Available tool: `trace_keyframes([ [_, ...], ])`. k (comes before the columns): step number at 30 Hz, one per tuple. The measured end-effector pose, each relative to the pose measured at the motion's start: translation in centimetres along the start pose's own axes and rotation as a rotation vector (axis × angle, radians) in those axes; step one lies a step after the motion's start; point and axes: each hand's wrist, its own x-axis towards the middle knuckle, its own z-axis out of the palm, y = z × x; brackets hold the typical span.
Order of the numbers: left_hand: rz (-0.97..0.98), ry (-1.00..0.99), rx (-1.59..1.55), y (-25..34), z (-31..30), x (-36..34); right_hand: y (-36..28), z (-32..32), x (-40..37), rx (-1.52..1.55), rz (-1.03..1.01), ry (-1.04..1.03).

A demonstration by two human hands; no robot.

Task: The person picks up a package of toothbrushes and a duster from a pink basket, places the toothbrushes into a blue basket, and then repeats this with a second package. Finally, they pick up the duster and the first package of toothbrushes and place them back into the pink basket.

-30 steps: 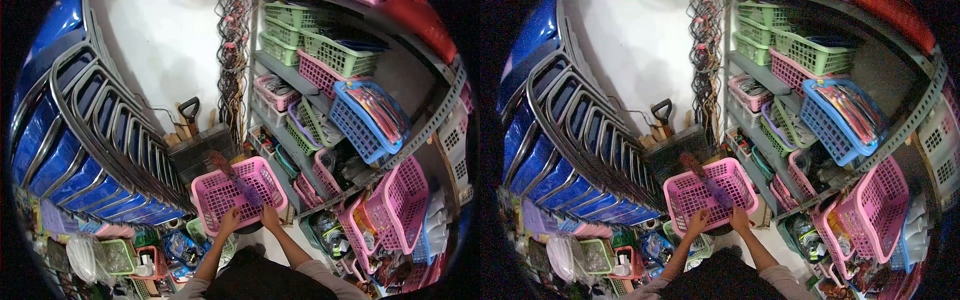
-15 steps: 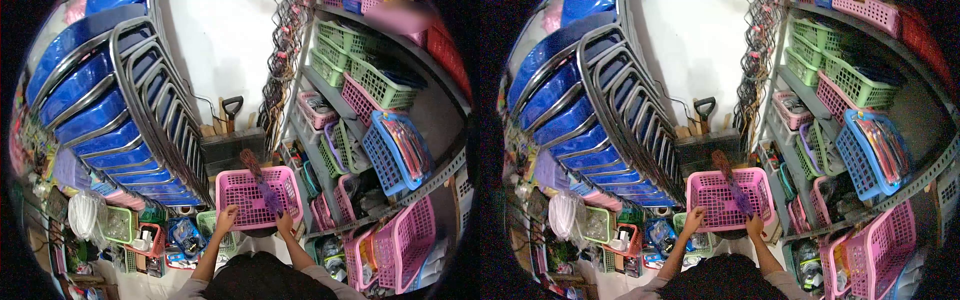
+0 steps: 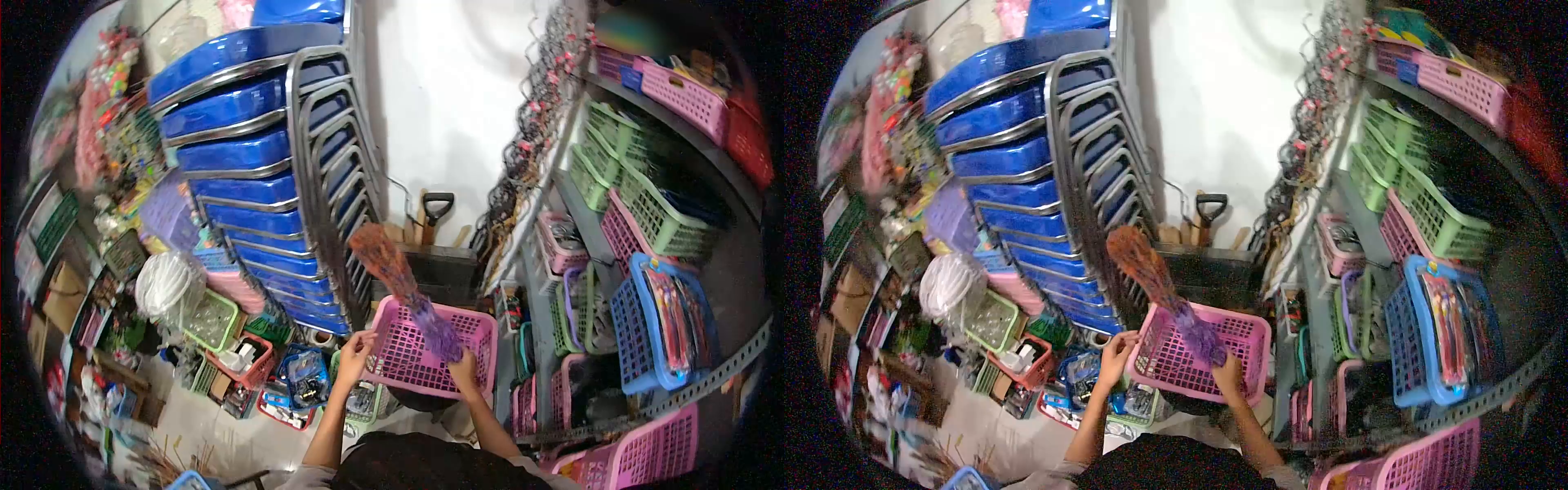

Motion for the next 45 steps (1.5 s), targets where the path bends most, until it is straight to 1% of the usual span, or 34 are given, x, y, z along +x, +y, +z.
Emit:
trace_keyframes([
  [2,-0.011,0.059,0.033,1.1,-0.7,-1.6,-0.9,0.8,-0.2,-0.071,-0.049,-0.11],
  [3,-0.017,0.084,0.05,1.5,-1.3,-2.6,-1.6,1.4,-0.6,-0.059,-0.077,-0.151],
  [5,-0.02,0.144,0.142,2.5,-2.8,-5.0,-2.5,3.1,-1.8,-0.145,-0.152,-0.244],
  [6,-0.063,0.194,0.153,3.4,-3.4,-6.4,-2.8,4.2,-2.4,-0.131,-0.213,-0.269],
  [7,-0.074,0.257,0.165,3.0,-4.4,-7.9,-2.9,5.2,-3.4,-0.116,-0.24,-0.314],
  [9,-0.13,0.372,0.182,2.4,-6.2,-11.4,-4.6,6.2,-5.4,0.124,-0.323,-0.399],
  [10,-0.182,0.452,0.141,1.6,-6.9,-13.3,-4.8,6.8,-6.1,0.04,-0.245,-0.552],
  [11,-0.194,0.517,0.149,1.2,-7.4,-15.2,-4.9,7.9,-7.0,0.047,-0.276,-0.61],
  [13,-0.24,0.628,0.139,0.8,-8.0,-19.5,-5.2,9.7,-9.2,0.19,-0.298,-0.615],
  [14,-0.264,0.669,0.173,0.5,-8.2,-21.7,-5.8,10.2,-10.2,0.176,-0.307,-0.682],
  [15,-0.208,0.704,0.2,0.2,-8.6,-23.6,-6.5,10.7,-11.0,0.163,-0.319,-0.744],
  [17,-0.242,0.797,0.208,0.6,-9.4,-27.0,-6.4,13.1,-13.0,0.307,-0.365,-0.826],
  [18,-0.245,0.847,0.213,1.2,-9.9,-28.6,-6.1,14.6,-14.1,0.315,-0.389,-0.87],
  [20,-0.235,0.946,0.215,2.4,-11.1,-31.1,-6.1,17.2,-16.2,0.46,-0.423,-0.925],
  [21,-0.232,0.983,0.213,2.5,-11.9,-32.2,-7.1,17.7,-17.2,0.461,-0.444,-0.955],
  [23,-0.234,1.088,0.207,2.7,-13.3,-34.5,-9.3,18.7,-19.3,0.477,-0.423,-1.047],
  [24,-0.226,1.119,0.217,3.6,-13.8,-35.4,-10.4,19.2,-20.3,0.377,-0.441,-1.072],
  [25,-0.229,1.156,0.214,3.9,-14.5,-36.5,-11.3,19.7,-21.4,0.374,-0.458,-1.105],
  [27,-0.225,1.156,0.21,4.4,-16.2,-38.4,-13.3,21.2,-23.6,0.4,-0.48,-1.169],
  [28,-0.22,1.184,0.221,4.4,-17.1,-39.6,-13.9,22.4,-24.8,0.358,-0.534,-1.191],
  [32,-0.264,1.332,0.201,5.7,-19.9,-44.6,-17.3,25.0,-30.8,0.364,-0.618,-1.288],
  [34,-0.236,1.394,0.196,4.7,-21.2,-47.8,-19.3,25.4,-33.9,0.282,-0.661,-1.34],
  [35,-0.203,1.423,0.197,4.9,-21.8,-49.2,-20.1,25.8,-35.4,0.242,-0.684,-1.362],
  [36,-0.225,1.47,0.174,5.1,-22.2,-50.6,-19.7,27.2,-37.0,0.335,-0.688,-1.375],
  [37,-0.228,1.497,0.171,5.4,-22.7,-51.9,-20.1,27.9,-38.4,0.331,-0.701,-1.398],
  [39,-0.291,1.581,0.215,5.7,-23.3,-54.4,-20.5,29.0,-40.8,0.217,-0.759,-1.44],
  [40,-0.295,1.607,0.213,5.9,-23.5,-55.6,-21.1,29.1,-42.0,0.238,-0.789,-1.451],
  [43,-0.523,1.627,0.922,6.0,-24.1,-58.6,-21.2,30.7,-45.1,0.191,-0.863,-1.515],
  [44,-0.583,1.645,1.006,6.5,-24.2,-59.1,-21.4,30.7,-45.8,0.188,-0.875,-1.534],
  [45,-0.595,1.665,1.003,6.5,-24.5,-59.8,-21.7,30.7,-46.5,0.181,-0.894,-1.563],
])
